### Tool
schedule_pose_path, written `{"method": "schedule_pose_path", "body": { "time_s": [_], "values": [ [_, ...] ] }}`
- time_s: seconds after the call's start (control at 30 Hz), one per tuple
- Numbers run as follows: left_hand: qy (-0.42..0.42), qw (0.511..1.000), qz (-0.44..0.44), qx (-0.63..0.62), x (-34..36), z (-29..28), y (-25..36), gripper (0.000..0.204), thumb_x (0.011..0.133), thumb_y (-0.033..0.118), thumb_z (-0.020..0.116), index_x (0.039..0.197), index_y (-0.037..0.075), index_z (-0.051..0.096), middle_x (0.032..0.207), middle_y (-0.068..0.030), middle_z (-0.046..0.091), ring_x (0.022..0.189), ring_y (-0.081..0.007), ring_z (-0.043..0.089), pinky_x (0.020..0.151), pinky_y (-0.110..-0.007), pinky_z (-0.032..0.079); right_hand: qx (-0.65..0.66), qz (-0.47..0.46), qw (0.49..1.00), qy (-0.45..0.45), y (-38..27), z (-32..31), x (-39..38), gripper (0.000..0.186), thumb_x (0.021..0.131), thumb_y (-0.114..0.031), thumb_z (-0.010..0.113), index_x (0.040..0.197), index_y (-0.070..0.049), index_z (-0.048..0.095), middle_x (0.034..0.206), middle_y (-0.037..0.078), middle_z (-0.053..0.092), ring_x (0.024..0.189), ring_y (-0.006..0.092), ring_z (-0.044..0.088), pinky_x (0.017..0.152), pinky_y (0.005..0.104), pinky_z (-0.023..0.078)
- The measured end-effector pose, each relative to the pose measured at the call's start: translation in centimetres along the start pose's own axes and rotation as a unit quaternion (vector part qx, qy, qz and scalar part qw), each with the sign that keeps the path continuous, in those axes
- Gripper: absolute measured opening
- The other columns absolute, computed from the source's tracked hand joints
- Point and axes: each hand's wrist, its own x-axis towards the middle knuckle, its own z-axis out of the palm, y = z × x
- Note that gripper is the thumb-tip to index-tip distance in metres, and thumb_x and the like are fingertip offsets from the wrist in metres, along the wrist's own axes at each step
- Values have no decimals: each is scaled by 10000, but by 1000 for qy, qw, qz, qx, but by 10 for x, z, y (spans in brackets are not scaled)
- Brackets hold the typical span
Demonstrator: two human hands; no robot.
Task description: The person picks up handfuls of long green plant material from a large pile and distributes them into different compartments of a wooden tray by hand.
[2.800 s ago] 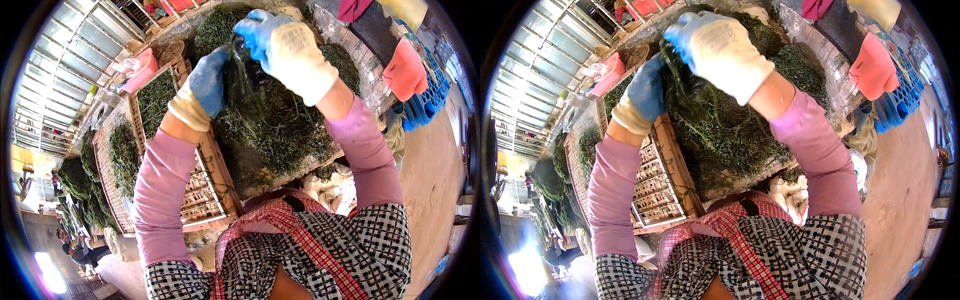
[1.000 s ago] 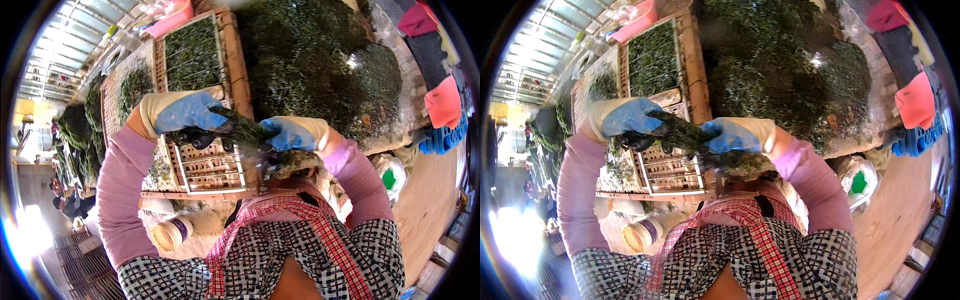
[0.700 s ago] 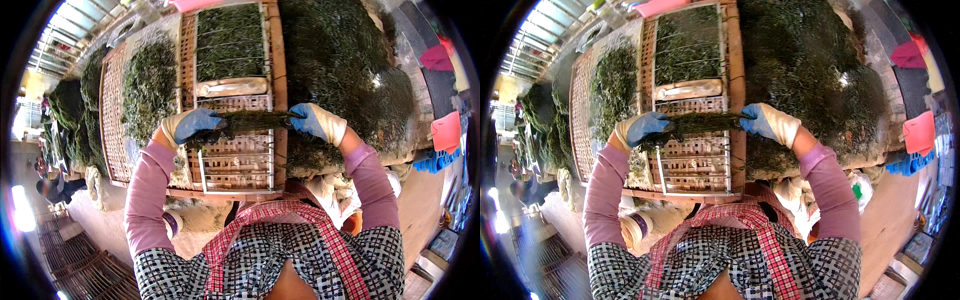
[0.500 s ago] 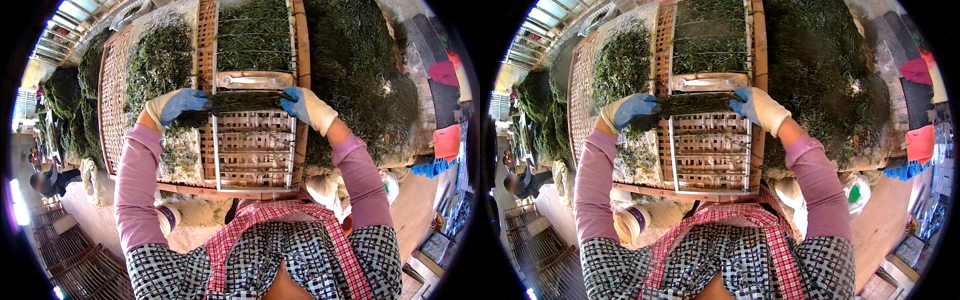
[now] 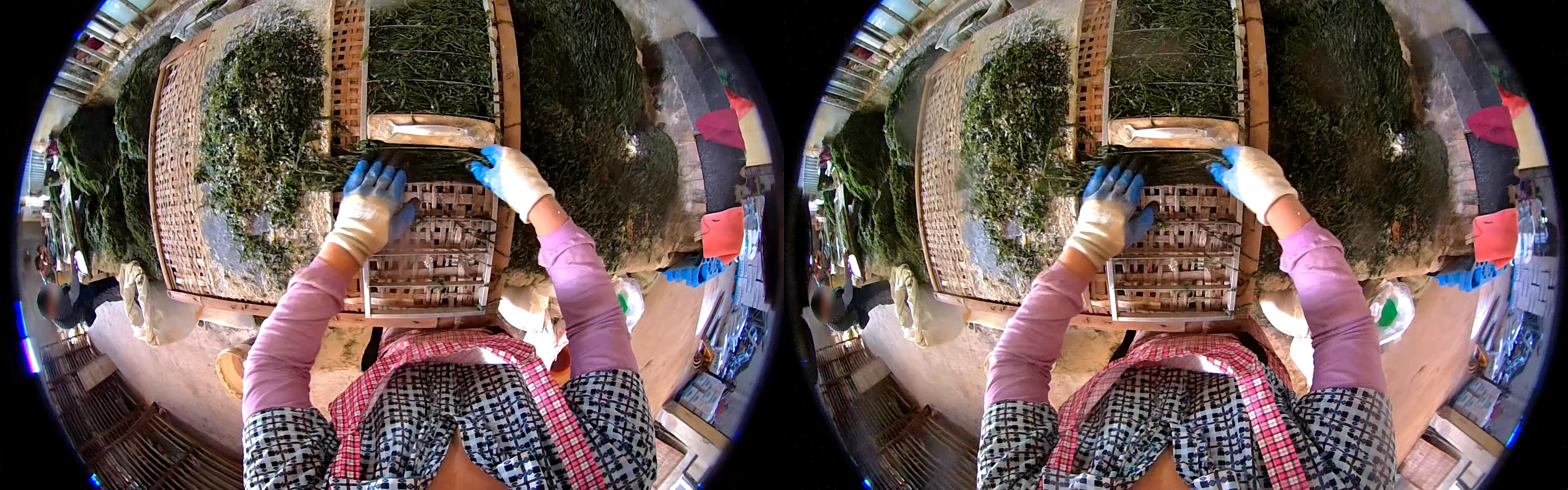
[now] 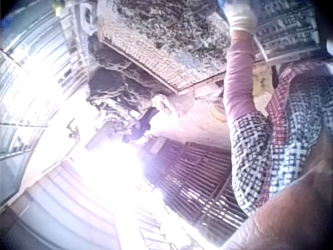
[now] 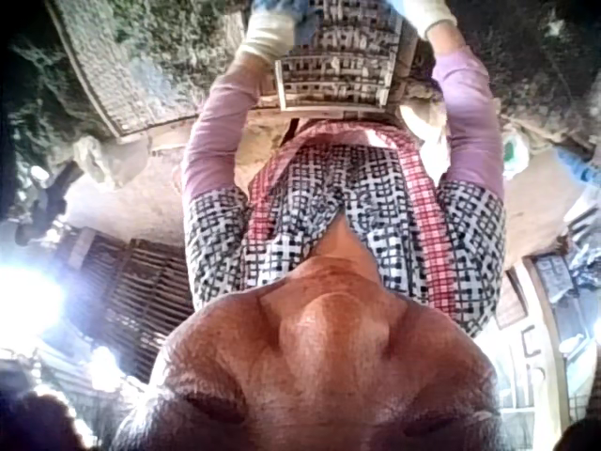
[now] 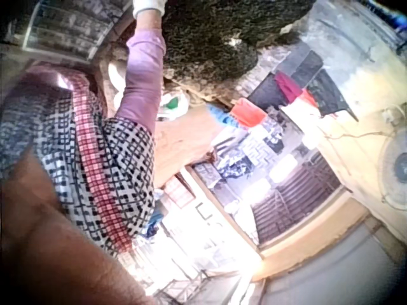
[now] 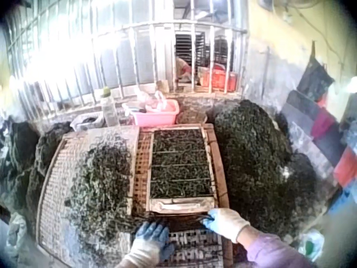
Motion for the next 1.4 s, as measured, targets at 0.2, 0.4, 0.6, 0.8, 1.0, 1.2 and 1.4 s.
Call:
{"method": "schedule_pose_path", "body": {
  "time_s": [0.2,0.4,0.6,0.8,1.0,1.2,1.4],
  "values": [
    [179,974,-17,-138,12,32,13,570,821,395,631,1222,-11,621,1389,-174,555,1314,-360,488,1157,-490,318,501,167,849,28,113,-1,-11,433,872,-125,736,1256,28,608,983,55,688,779,168,550,827,282,472],
    [120,985,-52,-108,4,17,14,615,846,463,601,1254,4,621,1378,-188,567,1328,-352,485,1186,-490,264,-167,136,958,191,121,-14,-36,485,869,-230,721,1304,-63,588,1274,212,629,1090,380,638,912,467,526],
    [108,991,-39,-71,6,31,14,652,857,523,576,1280,29,623,1374,-175,580,1317,-350,503,1197,-481,234,454,-103,885,15,9,17,-28,318,893,-117,691,1184,-1,638,1093,170,705,966,274,691,843,340,541],
    [177,977,-16,-115,0,31,9,685,829,532,611,1267,5,618,1328,-207,600,1290,-384,524,1182,-497,280,161,-213,961,77,-64,21,5,354,897,-96,679,1224,27,619,1078,176,706,949,255,693,844,340,543],
    [224,956,3,-191,5,44,7,604,807,497,656,1212,49,662,1234,-193,655,1190,-386,593,1153,-498,333,447,-145,879,-80,-150,45,71,405,903,-13,667,1291,-38,557,1085,46,652,952,142,580,871,298,501],
    [308,740,-50,-595,9,49,17,495,886,436,596,1257,114,644,1224,-155,655,1172,-355,596,1141,-464,344,139,-206,962,117,-256,49,145,739,754,-178,849,1393,-125,482,1421,216,474,1320,375,483,1109,449,426],
    [49,826,-11,-562,3,85,13,440,994,422,479,1316,145,594,1359,-150,580,1271,-311,520,1113,-406,381,64,-77,993,56,-307,95,147,644,808,-97,780,1385,-60,495,1398,217,523,1263,338,548,1056,397,469]
  ]
}}
